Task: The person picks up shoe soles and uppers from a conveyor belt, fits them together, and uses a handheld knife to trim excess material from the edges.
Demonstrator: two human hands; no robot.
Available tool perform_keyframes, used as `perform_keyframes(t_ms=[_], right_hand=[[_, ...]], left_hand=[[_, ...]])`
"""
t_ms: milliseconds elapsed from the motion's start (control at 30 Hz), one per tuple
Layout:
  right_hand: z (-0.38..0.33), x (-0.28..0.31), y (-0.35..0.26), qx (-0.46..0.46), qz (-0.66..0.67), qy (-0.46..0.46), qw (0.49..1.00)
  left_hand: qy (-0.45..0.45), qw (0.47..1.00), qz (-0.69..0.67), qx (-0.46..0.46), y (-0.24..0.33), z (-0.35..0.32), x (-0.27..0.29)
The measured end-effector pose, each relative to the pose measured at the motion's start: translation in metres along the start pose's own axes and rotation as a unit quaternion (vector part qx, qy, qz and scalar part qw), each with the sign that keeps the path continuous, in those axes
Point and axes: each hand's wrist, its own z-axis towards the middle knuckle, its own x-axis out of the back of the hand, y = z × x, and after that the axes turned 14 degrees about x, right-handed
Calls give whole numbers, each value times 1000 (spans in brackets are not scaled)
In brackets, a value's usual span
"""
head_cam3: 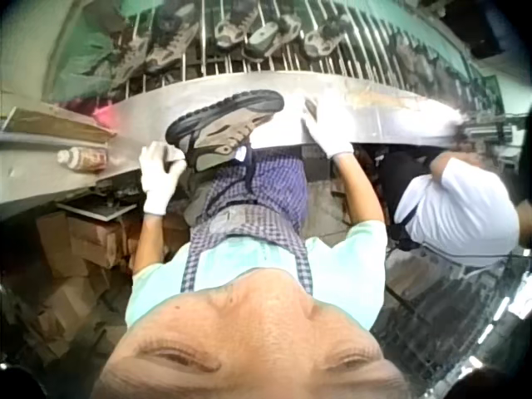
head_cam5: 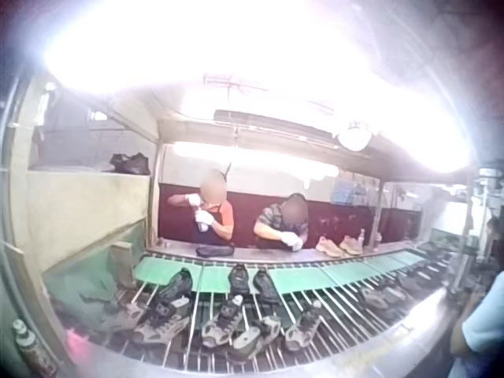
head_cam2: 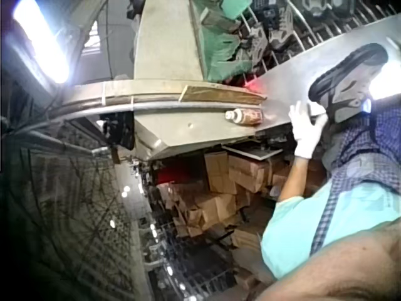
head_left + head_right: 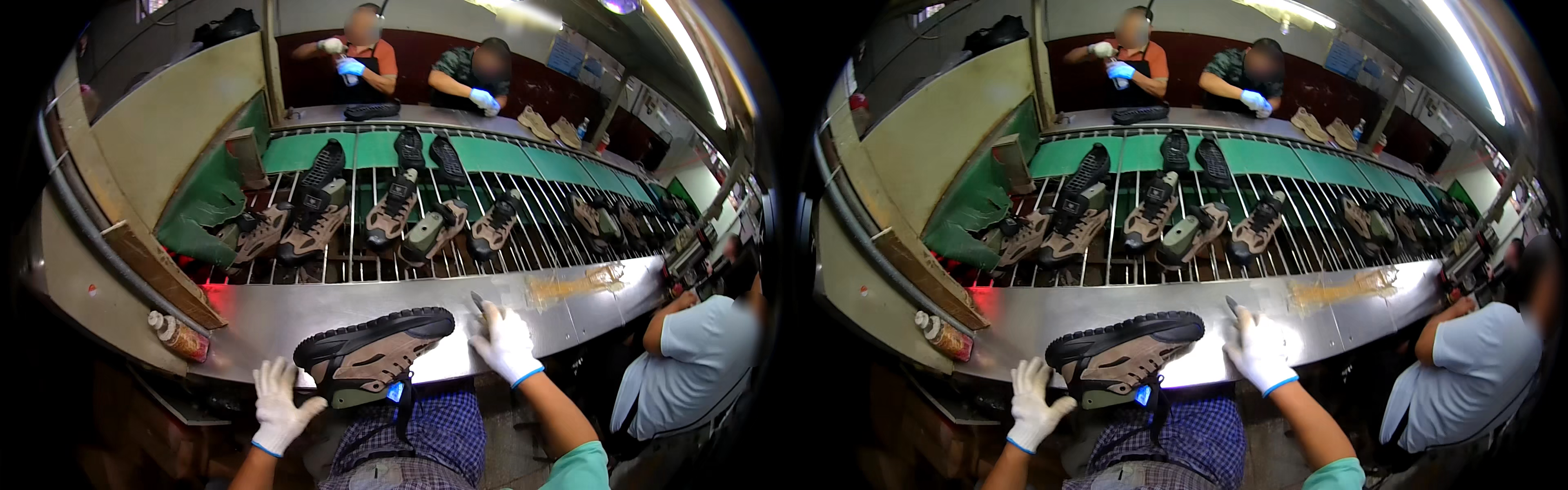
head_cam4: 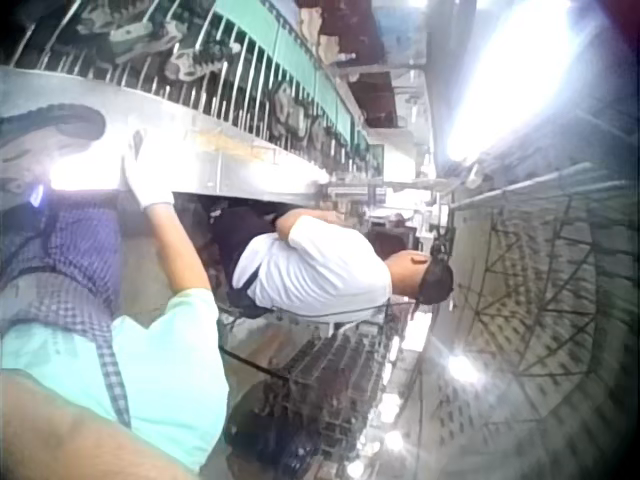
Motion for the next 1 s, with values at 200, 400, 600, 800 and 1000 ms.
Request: perform_keyframes(t_ms=[200, 400, 600, 800, 1000], right_hand=[[43, -44, -75, 123, 140, 114, 976], [43, -117, -64, 4, 543, 318, 777], [70, -3, -6, -85, 574, 337, 741], [68, 60, 150, -332, 523, 238, 748], [-14, 10, 30, -202, 416, 151, 874]], left_hand=[[-92, 954, -266, 107, 65, 29, -4], [-111, 882, -374, -264, 180, 65, 93], [-91, 891, -306, -324, 199, 65, 84], [5, 980, -184, -70, 73, 93, -16], [81, 975, -199, -63, 61, 83, -23]])
